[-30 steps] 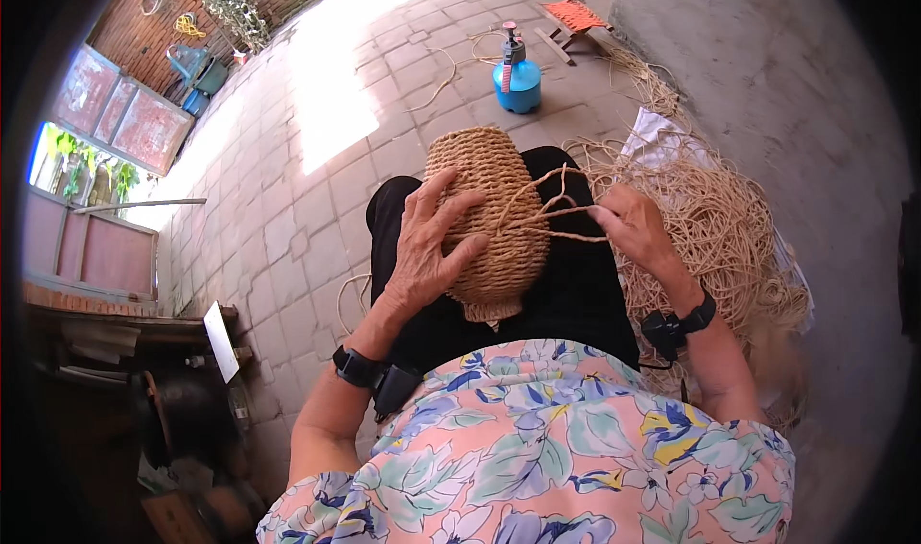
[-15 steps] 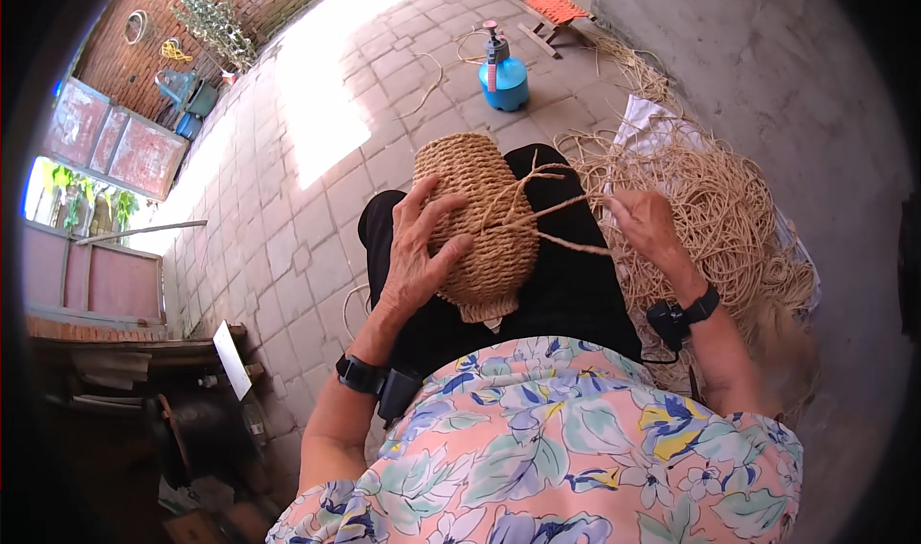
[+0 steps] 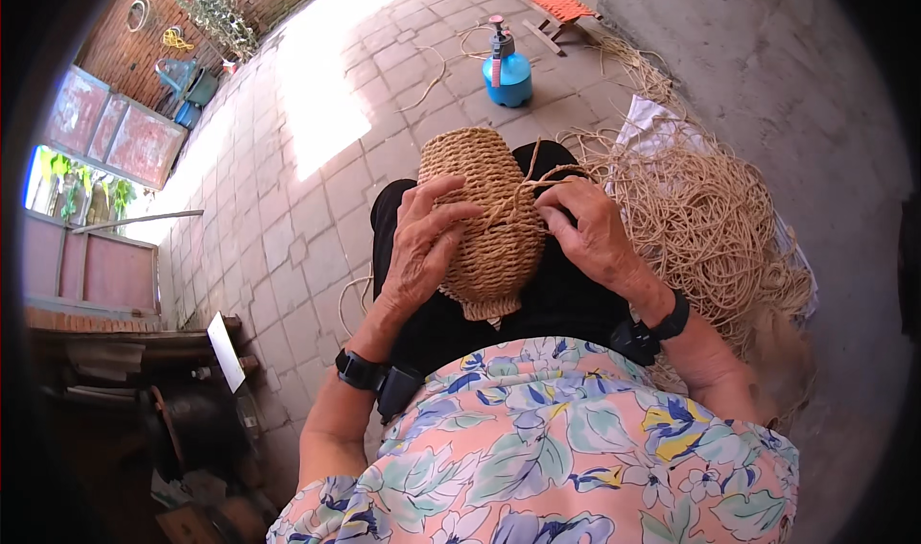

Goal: Weaving a straw or wicker basket by hand, then trimming the excess material.

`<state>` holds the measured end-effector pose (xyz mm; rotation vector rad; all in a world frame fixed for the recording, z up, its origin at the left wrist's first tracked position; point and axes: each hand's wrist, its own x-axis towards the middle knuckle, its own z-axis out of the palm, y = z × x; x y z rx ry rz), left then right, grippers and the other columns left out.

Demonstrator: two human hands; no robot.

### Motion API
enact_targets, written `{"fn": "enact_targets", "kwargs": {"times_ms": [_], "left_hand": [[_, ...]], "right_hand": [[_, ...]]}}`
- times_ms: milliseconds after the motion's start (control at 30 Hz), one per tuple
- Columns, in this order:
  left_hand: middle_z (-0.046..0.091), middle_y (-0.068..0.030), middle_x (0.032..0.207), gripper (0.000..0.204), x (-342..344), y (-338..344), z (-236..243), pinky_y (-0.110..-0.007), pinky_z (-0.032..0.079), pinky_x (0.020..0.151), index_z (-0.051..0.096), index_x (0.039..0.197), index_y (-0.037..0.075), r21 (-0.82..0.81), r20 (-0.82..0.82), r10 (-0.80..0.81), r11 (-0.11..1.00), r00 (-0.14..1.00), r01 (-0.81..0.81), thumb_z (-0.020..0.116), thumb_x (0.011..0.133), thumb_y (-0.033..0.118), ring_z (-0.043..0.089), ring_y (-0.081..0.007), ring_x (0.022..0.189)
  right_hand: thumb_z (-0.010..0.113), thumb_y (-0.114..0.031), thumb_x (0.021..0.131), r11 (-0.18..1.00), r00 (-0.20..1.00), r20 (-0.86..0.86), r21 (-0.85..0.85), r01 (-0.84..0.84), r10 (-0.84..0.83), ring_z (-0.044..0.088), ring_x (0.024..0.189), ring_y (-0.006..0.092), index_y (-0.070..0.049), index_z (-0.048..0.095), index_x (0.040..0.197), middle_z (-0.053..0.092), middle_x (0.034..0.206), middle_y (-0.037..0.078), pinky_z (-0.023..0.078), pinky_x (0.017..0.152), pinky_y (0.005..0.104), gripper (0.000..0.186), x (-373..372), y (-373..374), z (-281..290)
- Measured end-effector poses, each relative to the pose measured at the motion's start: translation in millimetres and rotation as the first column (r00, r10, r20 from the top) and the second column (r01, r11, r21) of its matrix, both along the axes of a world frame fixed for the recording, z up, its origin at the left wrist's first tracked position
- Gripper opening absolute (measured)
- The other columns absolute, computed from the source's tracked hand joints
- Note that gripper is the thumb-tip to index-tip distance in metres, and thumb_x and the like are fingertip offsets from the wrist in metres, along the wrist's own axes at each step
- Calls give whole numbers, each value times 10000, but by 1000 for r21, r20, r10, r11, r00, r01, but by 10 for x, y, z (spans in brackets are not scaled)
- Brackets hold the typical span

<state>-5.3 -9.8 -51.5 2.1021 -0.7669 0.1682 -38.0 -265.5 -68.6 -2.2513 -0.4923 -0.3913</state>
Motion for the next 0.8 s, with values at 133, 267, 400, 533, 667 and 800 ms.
{"fn": "enact_targets", "kwargs": {"times_ms": [133,267,400,533,667,800], "left_hand": [[587,-100,1324,327,1,-76,3,-439,371,1104,727,1076,99,62,104,-59,997,993,53,589,810,-33,484,-331,1282],[623,-105,1274,312,46,-22,-18,-411,403,1075,733,1051,88,-66,-29,0,998,1000,-2,593,800,-32,524,-319,1226],[639,-96,1214,257,-15,-106,59,-409,432,1011,733,1020,80,51,88,21,998,996,-25,641,790,11,548,-308,1151],[641,-82,1126,227,-55,-254,149,-412,452,934,734,995,79,160,207,12,986,978,-46,692,775,44,557,-293,1102],[643,-76,1044,202,24,-320,128,-390,473,900,731,985,43,235,229,7,970,973,-62,753,789,86,589,-264,991],[633,-76,967,120,57,-304,86,-309,503,762,723,941,15,81,61,16,996,998,-20,746,836,67,627,-201,870]], "right_hand": [[677,13,812,938,996,-23,336,91,-88,620,925,275,-41,648,1015,614,960,91,457,921,432,212,208,-8,-13],[722,-39,758,985,952,308,-168,47,7,571,1043,254,-85,667,997,593,1065,44,445,893,415,249,307,10,-55],[736,-71,770,989,959,268,-138,-59,94,595,961,253,-93,670,942,618,971,52,431,892,400,185,336,-77,-68],[749,-86,774,995,979,183,42,-96,87,608,905,260,-89,659,916,634,881,54,426,899,399,168,273,-86,-23],[760,-75,769,997,963,258,-34,-70,77,612,910,268,-81,650,907,636,872,50,422,905,412,177,218,-54,161],[764,-55,770,985,891,420,62,160,-171,626,807,268,-69,645,873,625,802,56,479,762,394,158,54,-118,117]]}}
